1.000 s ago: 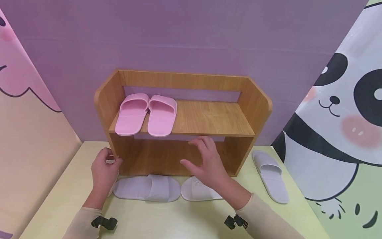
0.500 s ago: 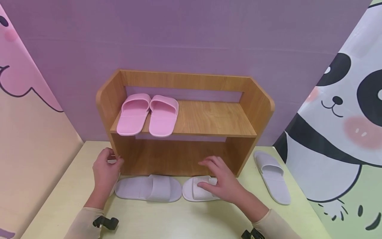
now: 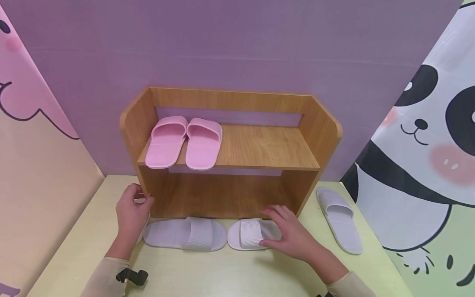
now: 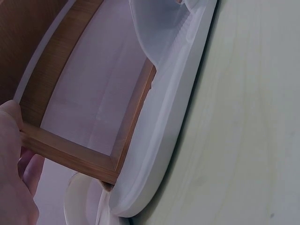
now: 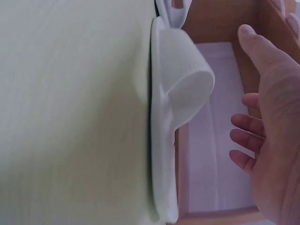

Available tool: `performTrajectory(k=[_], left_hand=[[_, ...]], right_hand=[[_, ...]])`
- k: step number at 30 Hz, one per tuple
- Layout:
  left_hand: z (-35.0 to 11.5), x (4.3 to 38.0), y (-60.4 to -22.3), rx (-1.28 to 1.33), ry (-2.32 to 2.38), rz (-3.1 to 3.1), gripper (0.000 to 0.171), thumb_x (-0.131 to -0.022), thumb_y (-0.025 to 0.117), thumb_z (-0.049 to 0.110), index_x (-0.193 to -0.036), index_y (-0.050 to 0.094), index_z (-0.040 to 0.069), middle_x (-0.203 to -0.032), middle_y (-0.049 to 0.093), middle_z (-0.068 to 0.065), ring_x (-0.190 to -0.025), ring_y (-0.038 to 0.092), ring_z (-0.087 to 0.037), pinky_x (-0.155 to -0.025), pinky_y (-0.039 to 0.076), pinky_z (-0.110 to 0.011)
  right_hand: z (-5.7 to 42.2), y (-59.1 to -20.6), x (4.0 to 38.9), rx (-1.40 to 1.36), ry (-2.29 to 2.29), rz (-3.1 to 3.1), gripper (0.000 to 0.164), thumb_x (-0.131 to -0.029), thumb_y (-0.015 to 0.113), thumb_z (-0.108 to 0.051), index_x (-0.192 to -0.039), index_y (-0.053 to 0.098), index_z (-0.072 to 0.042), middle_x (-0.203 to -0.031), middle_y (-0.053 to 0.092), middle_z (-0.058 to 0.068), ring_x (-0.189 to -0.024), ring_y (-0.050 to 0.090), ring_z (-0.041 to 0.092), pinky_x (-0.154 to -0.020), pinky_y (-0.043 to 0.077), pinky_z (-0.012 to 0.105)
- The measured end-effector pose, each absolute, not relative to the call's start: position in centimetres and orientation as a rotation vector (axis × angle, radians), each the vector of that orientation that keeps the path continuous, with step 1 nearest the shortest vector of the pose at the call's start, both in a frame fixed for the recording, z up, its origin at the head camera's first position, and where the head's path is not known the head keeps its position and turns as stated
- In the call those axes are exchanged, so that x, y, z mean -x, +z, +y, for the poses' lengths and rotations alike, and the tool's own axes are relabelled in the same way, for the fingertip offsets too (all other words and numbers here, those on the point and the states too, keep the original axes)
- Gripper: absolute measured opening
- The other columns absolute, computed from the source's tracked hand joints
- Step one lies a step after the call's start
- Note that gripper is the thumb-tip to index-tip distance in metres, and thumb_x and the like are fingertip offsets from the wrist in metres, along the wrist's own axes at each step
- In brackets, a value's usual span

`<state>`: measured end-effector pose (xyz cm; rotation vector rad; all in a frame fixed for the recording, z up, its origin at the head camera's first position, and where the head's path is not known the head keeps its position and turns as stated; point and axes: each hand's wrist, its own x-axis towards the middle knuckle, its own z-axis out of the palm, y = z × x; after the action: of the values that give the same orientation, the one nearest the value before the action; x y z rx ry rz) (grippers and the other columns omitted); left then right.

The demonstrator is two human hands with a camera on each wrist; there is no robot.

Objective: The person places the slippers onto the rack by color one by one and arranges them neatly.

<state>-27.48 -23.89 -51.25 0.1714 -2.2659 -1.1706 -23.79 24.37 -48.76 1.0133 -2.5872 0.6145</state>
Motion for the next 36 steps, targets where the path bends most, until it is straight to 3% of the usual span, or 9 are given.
performTrajectory(k=[3, 7, 11, 17, 26, 33, 36], left_hand=[[-23.8, 27.4, -51.2, -0.172, -1.176, -2.265, 0.016, -0.098, 0.075, 0.006, -0.11, 0.064, 0.006, -0.115, 0.072, -0.012, -0.109, 0.073, -0.035, -0.079, 0.067, -0.044], [-23.8, 27.4, -51.1, -0.16, -1.184, -2.253, 0.016, -0.098, 0.074, 0.005, -0.11, 0.064, 0.005, -0.115, 0.071, -0.013, -0.109, 0.073, -0.036, -0.082, 0.067, -0.058], [-23.8, 27.5, -51.2, -0.152, -1.176, -2.244, 0.016, -0.098, 0.074, 0.004, -0.11, 0.064, 0.004, -0.115, 0.072, -0.014, -0.109, 0.074, -0.037, -0.082, 0.066, -0.06], [-23.9, 27.5, -51.3, -0.159, -1.181, -2.258, 0.017, -0.099, 0.074, 0.005, -0.112, 0.064, 0.004, -0.116, 0.072, -0.014, -0.11, 0.073, -0.036, -0.083, 0.066, -0.059], [-23.8, 27.4, -51.1, -0.165, -1.201, -2.27, 0.019, -0.099, 0.075, 0.005, -0.115, 0.064, 0.005, -0.118, 0.071, -0.014, -0.113, 0.072, -0.037, -0.087, 0.065, -0.06], [-23.9, 27.4, -51.2, -0.164, -1.169, -2.268, 0.017, -0.099, 0.075, 0.006, -0.112, 0.065, 0.006, -0.115, 0.072, -0.011, -0.11, 0.073, -0.033, -0.08, 0.066, -0.04], [-23.8, 27.3, -51.1, -0.168, -1.175, -2.264, 0.018, -0.099, 0.075, 0.006, -0.113, 0.065, 0.006, -0.116, 0.072, -0.011, -0.11, 0.073, -0.034, -0.081, 0.067, -0.043]], right_hand=[[25.0, -49.3, 23.7, -0.995, 0.58, -2.613, 0.076, -0.081, 0.097, -0.046, -0.142, 0.068, -0.012, -0.137, 0.065, 0.003, -0.126, 0.059, 0.027, -0.104, 0.052, 0.056], [25.8, -50.2, 23.7, -0.968, 0.547, -2.651, 0.076, -0.08, 0.097, -0.047, -0.141, 0.068, -0.012, -0.135, 0.066, 0.003, -0.124, 0.059, 0.027, -0.104, 0.052, 0.057], [26.4, -51.0, 23.8, -0.934, 0.506, -2.696, 0.081, -0.079, 0.097, -0.052, -0.144, 0.068, -0.013, -0.133, 0.065, 0.001, -0.123, 0.059, 0.026, -0.105, 0.052, 0.056], [26.9, -51.5, 23.8, -0.889, 0.488, -2.754, 0.085, -0.078, 0.098, -0.055, -0.147, 0.068, -0.016, -0.133, 0.065, -0.001, -0.122, 0.058, 0.025, -0.106, 0.051, 0.056], [27.6, -52.0, 24.1, -0.862, 0.425, -2.784, 0.078, -0.078, 0.097, -0.057, -0.137, 0.071, -0.012, -0.125, 0.065, 0.0, -0.117, 0.06, 0.026, -0.102, 0.053, 0.054], [28.6, -52.8, 24.6, -0.85, 0.366, -2.82, 0.079, -0.079, 0.094, -0.063, -0.136, 0.073, -0.013, -0.127, 0.066, 0.0, -0.117, 0.061, 0.027, -0.101, 0.054, 0.054], [28.9, -53.1, 24.9, -0.854, 0.391, -2.848, 0.08, -0.08, 0.094, -0.063, -0.138, 0.072, -0.014, -0.13, 0.065, 0.001, -0.12, 0.061, 0.028, -0.104, 0.054, 0.054]])
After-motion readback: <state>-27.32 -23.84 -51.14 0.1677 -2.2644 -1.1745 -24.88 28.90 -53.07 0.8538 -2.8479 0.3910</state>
